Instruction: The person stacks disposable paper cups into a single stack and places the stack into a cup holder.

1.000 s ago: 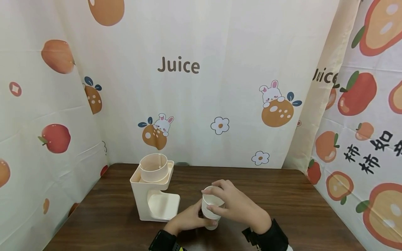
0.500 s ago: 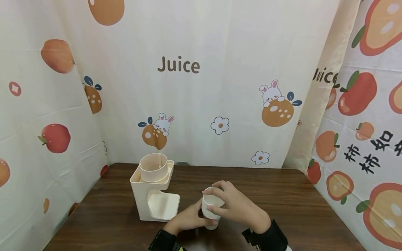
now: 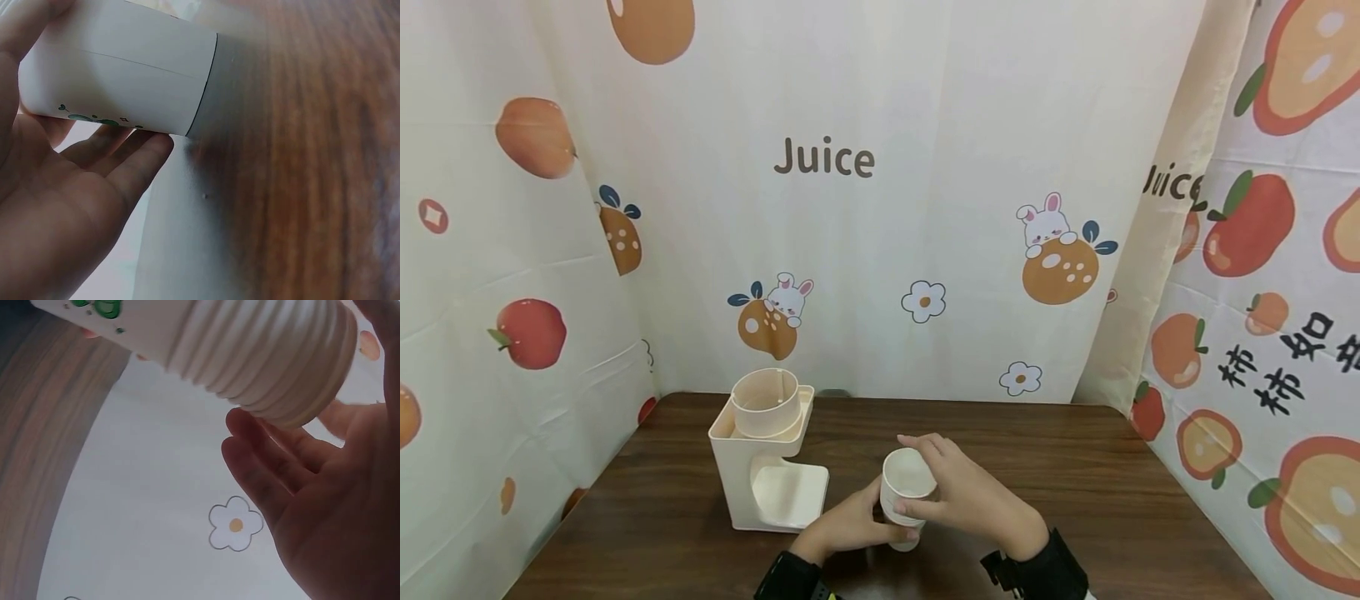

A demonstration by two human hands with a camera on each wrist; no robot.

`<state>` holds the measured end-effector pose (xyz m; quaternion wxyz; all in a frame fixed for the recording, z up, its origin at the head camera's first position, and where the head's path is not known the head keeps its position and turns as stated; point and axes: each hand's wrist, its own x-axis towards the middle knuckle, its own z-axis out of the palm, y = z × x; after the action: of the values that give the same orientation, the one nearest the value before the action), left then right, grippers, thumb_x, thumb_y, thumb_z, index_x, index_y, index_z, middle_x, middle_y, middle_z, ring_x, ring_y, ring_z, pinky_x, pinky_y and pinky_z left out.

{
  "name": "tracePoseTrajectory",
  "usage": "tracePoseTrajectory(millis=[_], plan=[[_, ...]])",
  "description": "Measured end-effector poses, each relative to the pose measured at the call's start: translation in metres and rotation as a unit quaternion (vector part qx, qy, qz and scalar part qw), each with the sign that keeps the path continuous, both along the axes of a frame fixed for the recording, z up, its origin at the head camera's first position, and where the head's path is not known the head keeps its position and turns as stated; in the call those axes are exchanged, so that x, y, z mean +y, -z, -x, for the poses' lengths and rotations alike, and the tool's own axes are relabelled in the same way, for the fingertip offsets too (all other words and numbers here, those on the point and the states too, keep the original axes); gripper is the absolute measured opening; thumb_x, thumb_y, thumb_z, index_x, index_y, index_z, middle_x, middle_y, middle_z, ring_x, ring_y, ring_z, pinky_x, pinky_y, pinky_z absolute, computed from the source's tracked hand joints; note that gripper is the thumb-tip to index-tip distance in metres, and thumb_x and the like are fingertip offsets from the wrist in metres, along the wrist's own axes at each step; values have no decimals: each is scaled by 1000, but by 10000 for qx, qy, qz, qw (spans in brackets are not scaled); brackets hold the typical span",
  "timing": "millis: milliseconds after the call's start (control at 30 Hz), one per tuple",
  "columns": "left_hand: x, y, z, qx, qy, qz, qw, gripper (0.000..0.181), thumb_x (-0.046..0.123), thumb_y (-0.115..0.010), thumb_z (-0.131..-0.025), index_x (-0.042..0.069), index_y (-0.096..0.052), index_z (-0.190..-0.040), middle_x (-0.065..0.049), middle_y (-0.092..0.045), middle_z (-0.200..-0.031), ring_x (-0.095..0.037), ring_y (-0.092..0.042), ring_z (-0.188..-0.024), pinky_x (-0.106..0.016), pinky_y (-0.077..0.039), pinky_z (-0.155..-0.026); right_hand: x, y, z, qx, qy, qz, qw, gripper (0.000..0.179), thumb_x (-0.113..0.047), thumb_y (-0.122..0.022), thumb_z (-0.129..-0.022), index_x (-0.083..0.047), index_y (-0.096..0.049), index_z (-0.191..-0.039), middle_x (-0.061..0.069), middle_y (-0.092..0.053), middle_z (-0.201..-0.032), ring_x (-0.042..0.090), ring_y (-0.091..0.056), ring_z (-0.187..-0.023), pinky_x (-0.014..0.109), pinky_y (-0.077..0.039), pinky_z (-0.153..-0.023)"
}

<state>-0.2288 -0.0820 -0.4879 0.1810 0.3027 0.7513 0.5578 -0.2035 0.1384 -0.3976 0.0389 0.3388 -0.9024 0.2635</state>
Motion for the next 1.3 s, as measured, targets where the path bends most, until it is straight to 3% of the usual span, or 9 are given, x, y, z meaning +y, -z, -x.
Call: tracePoseTrajectory(millis=[167, 333, 700, 1067, 1300], plan=[[0, 2, -1, -108, -102, -16, 9999, 85, 33, -81, -85, 20, -31, -153, 4, -53, -132, -15, -56, -117, -36, -46, -94, 4, 7, 1, -108, 181, -25, 9998, 91, -64, -68, -87, -5, -38, -150, 3, -54, -129, 18, -53, -112, 37, -51, -88], [-1, 1, -2, -93, -156, -118, 9998, 88, 32, -83, -83, 23, -31, -153, 4, -55, -131, -16, -56, -118, -36, -46, -94, 11, 16, 4, 42, 176, -88, 9998, 88, -63, -69, -86, -2, -43, -145, 6, -54, -131, 21, -53, -118, 42, -49, -94], [-8, 1, 3, 90, 78, -471, 9988, 78, 23, -82, -86, 19, -38, -150, 1, -57, -131, -15, -55, -122, -28, -48, -95, 21, 35, 8, -319, -120, -14, 9994, 84, -60, -71, -85, -2, -47, -140, 5, -56, -131, 25, -53, -122, 49, -46, -99], [-15, -4, 5, -88, 32, -366, 9993, 65, 23, -81, -87, 18, -47, -141, 1, -59, -128, -18, -56, -121, -31, -45, -101, 25, 46, 11, -929, -338, 123, 9950, 81, -60, -67, -89, -7, -44, -146, 0, -56, -136, 19, -54, -125, 42, -47, -100], [-16, -5, 6, -181, 129, -520, 9984, 62, 19, -81, -87, 16, -48, -139, -2, -61, -125, -18, -58, -119, -29, -46, -100, 24, 51, 13, -1019, -454, 211, 9935, 81, -56, -69, -89, -11, -40, -149, 0, -54, -139, 16, -55, -124, 38, -48, -98]])
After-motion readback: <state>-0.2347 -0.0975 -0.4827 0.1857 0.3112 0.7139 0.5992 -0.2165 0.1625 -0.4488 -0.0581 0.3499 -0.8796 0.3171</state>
